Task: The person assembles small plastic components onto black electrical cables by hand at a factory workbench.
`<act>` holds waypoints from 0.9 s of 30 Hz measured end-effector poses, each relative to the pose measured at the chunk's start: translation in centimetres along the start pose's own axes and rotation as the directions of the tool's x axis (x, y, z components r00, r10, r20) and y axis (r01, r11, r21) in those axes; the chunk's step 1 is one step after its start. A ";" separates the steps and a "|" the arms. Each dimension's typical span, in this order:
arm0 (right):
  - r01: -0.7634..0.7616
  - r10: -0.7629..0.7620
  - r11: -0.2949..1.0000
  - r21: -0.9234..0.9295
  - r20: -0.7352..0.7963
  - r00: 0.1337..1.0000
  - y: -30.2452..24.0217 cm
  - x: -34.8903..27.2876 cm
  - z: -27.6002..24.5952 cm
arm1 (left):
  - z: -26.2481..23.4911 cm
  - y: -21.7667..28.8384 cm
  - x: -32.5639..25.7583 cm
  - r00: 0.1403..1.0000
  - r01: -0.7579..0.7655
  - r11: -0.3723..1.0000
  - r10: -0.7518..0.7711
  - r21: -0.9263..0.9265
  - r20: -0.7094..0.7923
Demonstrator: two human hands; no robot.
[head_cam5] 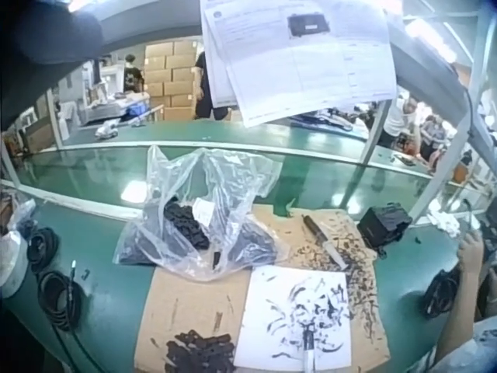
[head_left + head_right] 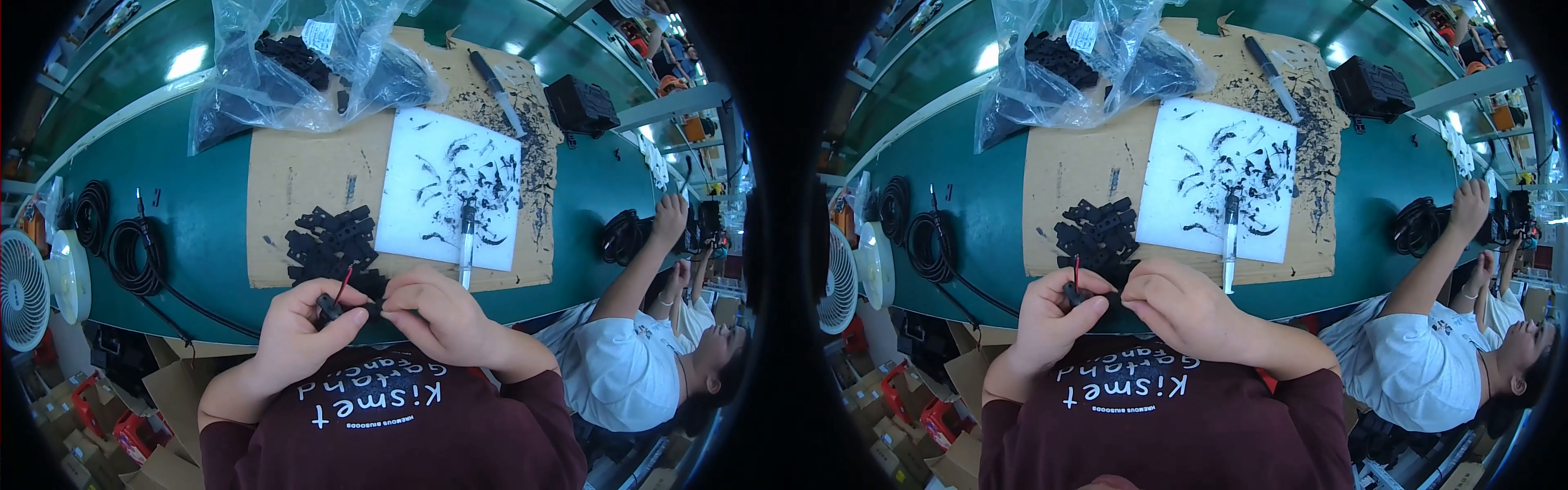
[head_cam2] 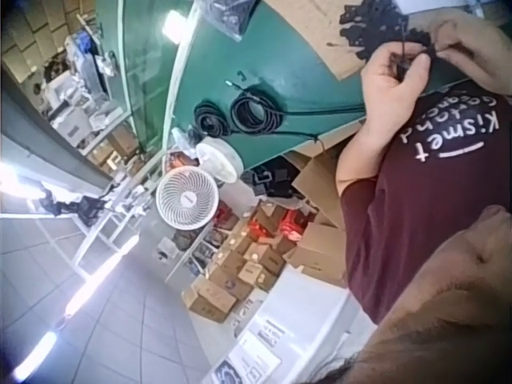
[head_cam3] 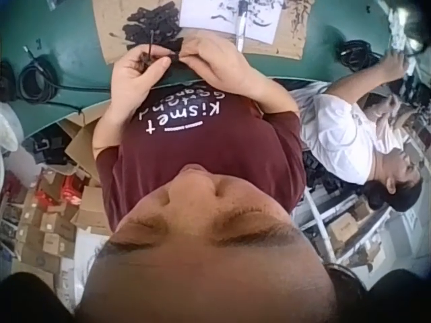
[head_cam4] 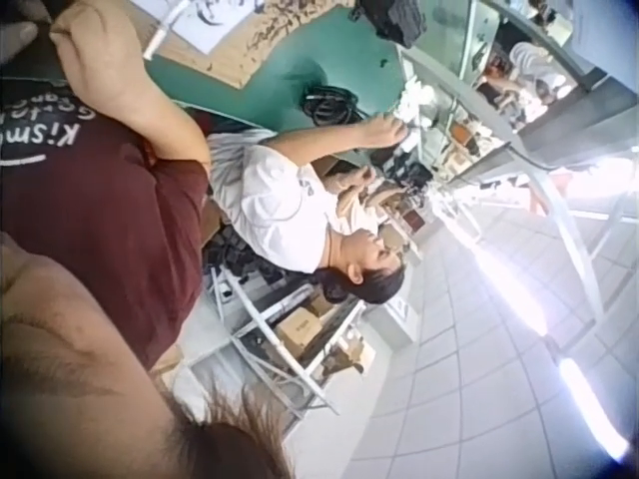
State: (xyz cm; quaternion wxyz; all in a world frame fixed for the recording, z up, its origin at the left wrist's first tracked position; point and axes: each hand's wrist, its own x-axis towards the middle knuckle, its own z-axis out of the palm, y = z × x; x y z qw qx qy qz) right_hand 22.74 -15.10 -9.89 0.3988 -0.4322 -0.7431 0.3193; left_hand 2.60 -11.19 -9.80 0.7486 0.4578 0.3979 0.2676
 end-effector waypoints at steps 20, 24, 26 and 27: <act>-0.516 0.658 0.458 0.724 0.115 0.744 0.0 -0.5 -1.2 | -0.6 -0.2 -0.8 0.977 -0.209 0.893 0.203 0.398 0.058; -0.492 0.679 0.435 0.754 0.083 0.729 -0.1 -0.2 -0.6 | 0.7 -0.7 -0.9 0.963 -0.254 0.928 0.269 0.273 -0.017; -0.478 0.667 0.425 0.769 0.091 0.739 0.0 -0.4 -0.5 | 1.0 -1.2 -1.3 0.962 -0.248 0.964 0.257 0.098 -0.097; -0.465 0.656 0.414 0.783 0.098 0.749 0.0 -0.5 -0.5 | 0.8 -1.4 -1.5 0.958 -0.249 0.959 0.264 0.134 -0.109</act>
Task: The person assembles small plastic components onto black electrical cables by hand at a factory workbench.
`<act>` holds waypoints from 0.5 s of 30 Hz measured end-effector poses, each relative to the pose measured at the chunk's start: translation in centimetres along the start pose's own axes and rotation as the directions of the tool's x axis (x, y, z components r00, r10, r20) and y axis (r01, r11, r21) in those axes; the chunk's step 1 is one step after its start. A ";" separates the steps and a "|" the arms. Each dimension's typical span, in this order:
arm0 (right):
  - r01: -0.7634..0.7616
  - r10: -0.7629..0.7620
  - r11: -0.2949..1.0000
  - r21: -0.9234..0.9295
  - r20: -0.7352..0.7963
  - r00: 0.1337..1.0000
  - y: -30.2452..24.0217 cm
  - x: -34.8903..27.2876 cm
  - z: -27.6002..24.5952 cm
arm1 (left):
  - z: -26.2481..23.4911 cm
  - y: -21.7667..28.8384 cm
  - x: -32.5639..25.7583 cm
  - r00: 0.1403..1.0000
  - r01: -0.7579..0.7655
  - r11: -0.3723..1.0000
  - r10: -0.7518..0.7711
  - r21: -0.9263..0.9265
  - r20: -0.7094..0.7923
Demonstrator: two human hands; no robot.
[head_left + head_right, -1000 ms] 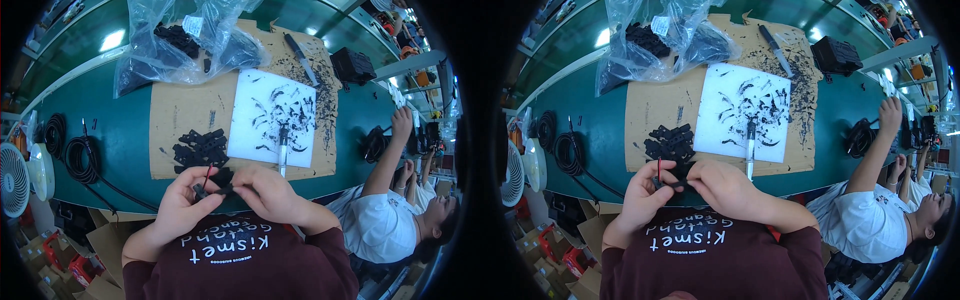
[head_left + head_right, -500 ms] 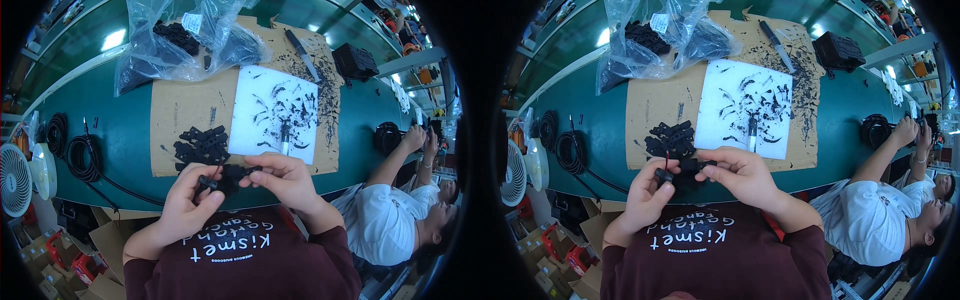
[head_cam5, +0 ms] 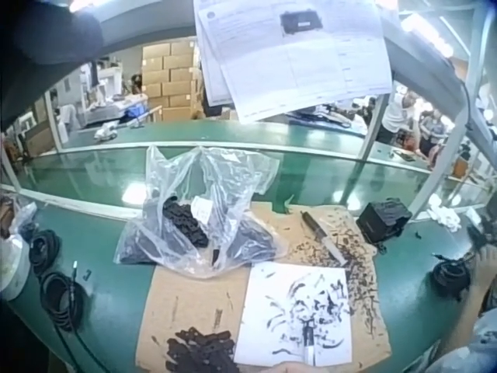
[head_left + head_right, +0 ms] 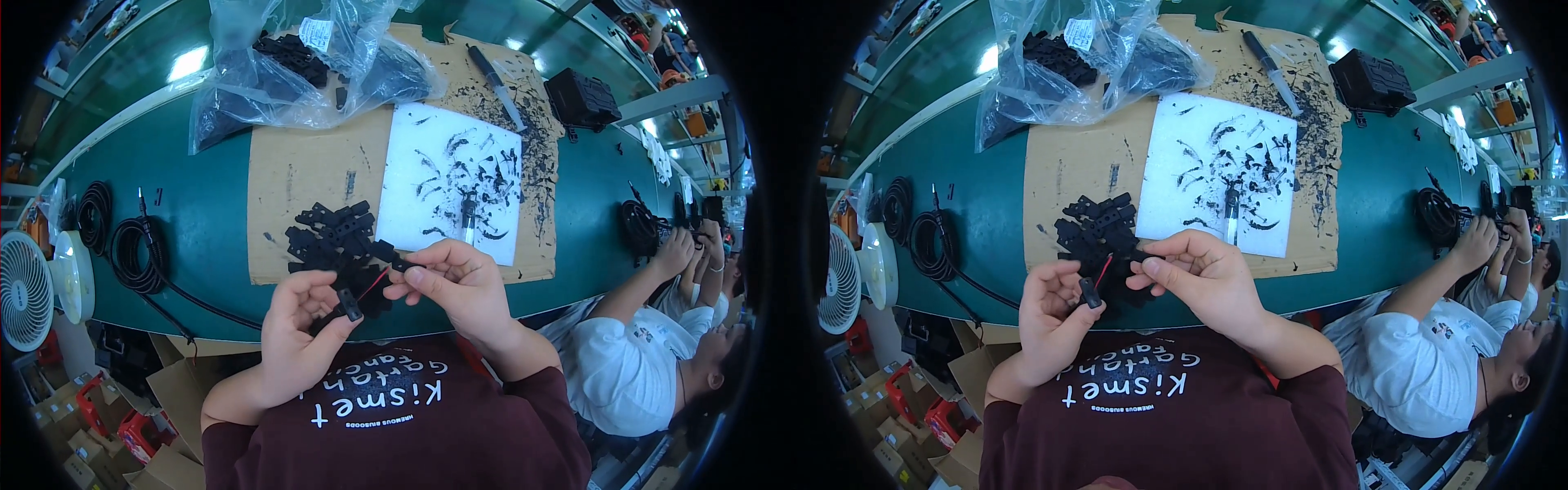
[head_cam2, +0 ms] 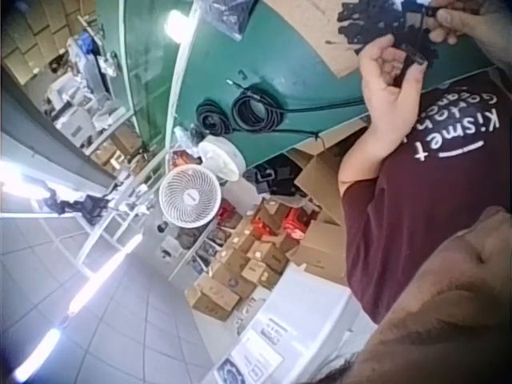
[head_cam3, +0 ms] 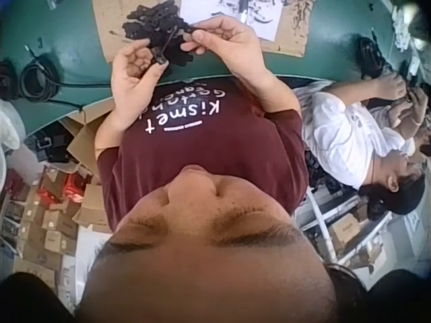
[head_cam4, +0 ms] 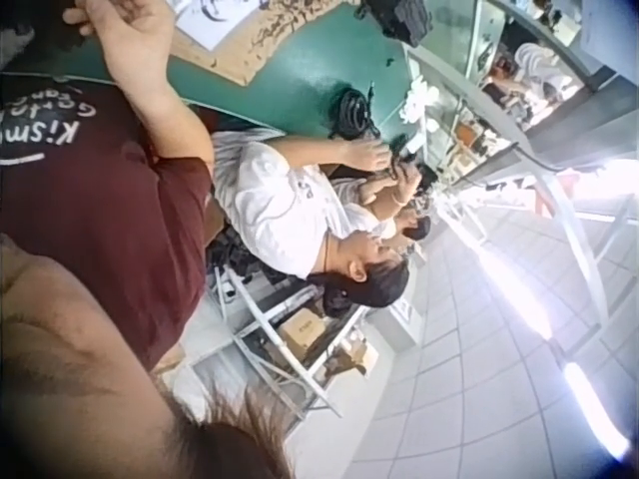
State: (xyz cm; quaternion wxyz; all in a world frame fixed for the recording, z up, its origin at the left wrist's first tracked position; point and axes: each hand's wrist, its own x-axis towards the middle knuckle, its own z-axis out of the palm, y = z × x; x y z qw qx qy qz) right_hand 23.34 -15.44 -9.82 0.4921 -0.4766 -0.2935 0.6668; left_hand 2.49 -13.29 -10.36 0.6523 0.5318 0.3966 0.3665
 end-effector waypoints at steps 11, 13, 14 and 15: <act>0.092 -0.091 0.995 -0.026 0.044 0.995 0.0 -0.2 0.6 | -1.1 1.6 0.3 0.957 0.192 0.981 -0.192 0.022 0.217; 0.086 -0.085 0.995 -0.044 0.041 0.996 -0.1 -0.2 0.9 | -1.2 1.4 0.4 0.952 0.214 0.976 -0.217 0.039 0.214; 0.102 -0.101 0.994 -0.035 0.027 0.995 0.0 -0.2 1.0 | -1.2 1.4 0.4 0.952 0.214 0.976 -0.217 0.039 0.214; 0.117 -0.117 0.993 -0.027 0.012 0.993 0.0 -0.1 1.1 | -1.1 1.4 0.4 0.952 0.235 0.972 -0.237 0.034 0.192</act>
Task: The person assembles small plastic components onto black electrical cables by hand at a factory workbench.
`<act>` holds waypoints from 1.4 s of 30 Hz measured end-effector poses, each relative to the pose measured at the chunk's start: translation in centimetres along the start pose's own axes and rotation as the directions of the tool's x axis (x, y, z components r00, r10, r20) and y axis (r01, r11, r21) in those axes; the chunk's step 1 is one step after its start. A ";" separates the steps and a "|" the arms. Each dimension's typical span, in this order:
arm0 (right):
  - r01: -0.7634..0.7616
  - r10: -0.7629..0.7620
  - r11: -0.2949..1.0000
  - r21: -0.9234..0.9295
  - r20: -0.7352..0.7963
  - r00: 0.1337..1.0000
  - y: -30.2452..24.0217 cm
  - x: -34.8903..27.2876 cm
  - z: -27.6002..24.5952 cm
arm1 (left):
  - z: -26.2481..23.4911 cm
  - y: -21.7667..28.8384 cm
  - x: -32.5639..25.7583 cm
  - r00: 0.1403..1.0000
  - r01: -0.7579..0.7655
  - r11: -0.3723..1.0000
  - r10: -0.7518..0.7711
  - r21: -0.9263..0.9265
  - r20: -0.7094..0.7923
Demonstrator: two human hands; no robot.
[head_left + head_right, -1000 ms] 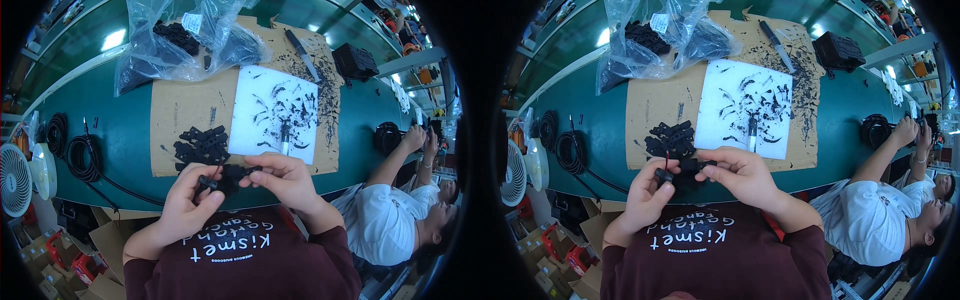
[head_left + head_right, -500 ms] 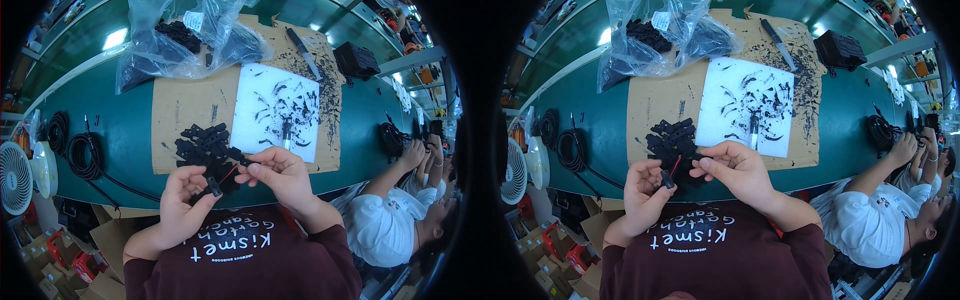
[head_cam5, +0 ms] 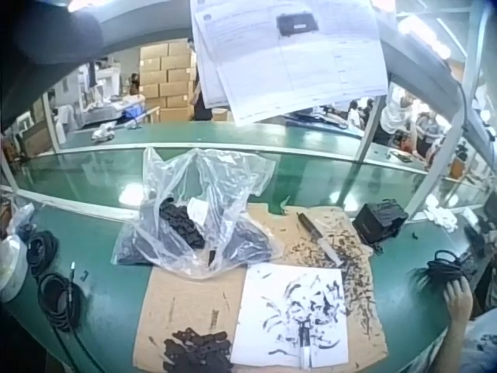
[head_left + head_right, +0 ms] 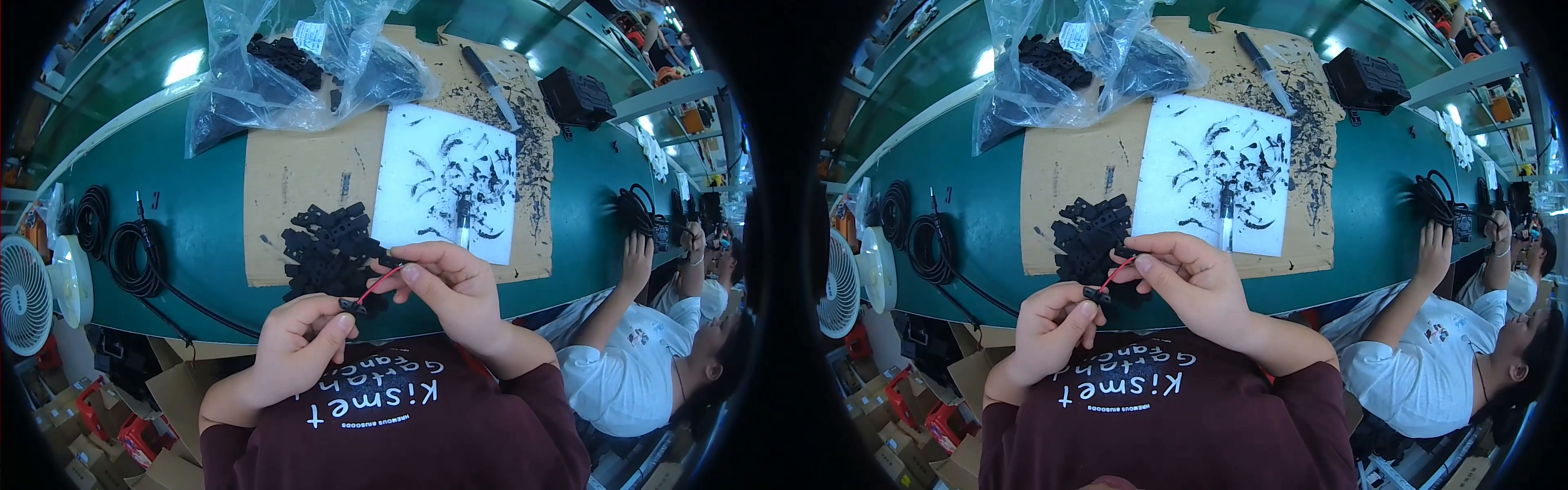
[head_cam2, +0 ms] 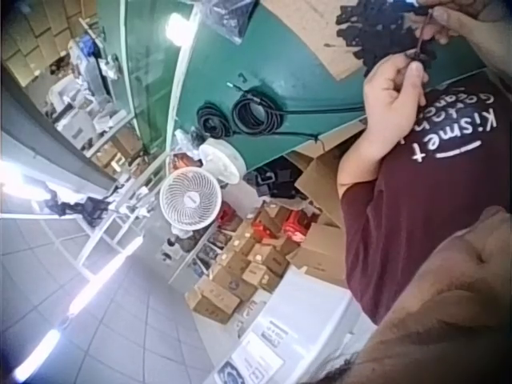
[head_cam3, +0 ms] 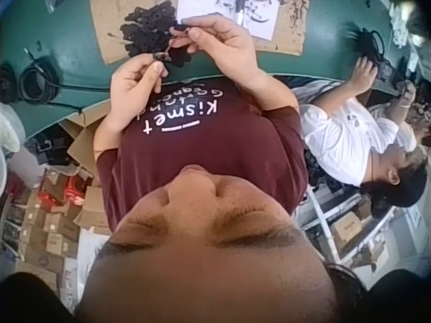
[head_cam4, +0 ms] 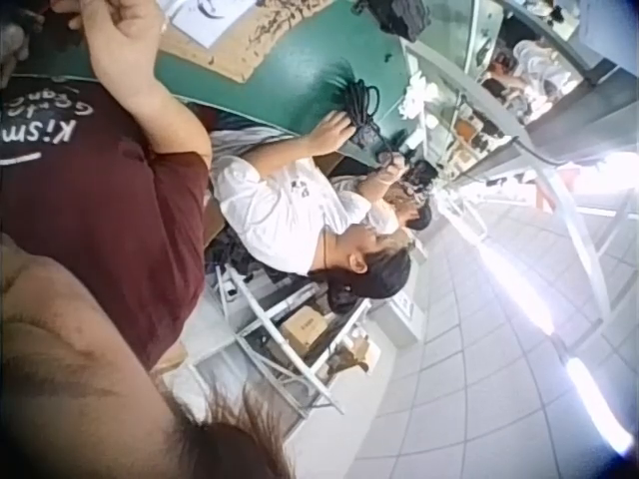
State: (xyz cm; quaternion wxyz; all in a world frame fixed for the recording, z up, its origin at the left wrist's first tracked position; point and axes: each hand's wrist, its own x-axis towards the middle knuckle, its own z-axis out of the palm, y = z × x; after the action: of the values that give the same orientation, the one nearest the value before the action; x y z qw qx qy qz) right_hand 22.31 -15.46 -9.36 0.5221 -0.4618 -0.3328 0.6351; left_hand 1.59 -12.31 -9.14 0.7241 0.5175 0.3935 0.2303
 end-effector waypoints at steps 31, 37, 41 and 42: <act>0.345 -0.322 0.894 -0.285 0.125 0.938 1.3 0.3 0.0 | -0.3 0.6 -0.6 0.994 0.109 0.971 -0.109 -0.213 0.013; 0.331 -0.343 0.924 -0.191 -0.031 0.939 1.7 0.0 0.7 | -0.4 0.4 -0.7 0.995 0.102 0.967 -0.105 -0.234 0.002; 0.354 -0.356 0.902 -0.248 0.039 0.934 1.6 -0.1 0.7 | -0.5 0.5 -0.7 0.993 0.111 0.969 -0.114 -0.222 -0.001; 0.354 -0.357 0.901 -0.250 0.033 0.933 1.5 -0.1 0.7 | -0.5 0.6 -0.7 0.992 0.120 0.968 -0.123 -0.219 0.001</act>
State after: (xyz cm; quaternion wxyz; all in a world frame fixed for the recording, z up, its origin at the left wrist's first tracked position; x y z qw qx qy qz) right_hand 21.12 -15.85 -10.48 0.5685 -0.4600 -0.4858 0.4788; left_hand 0.86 -12.31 -8.45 0.7868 0.4083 0.4013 0.2308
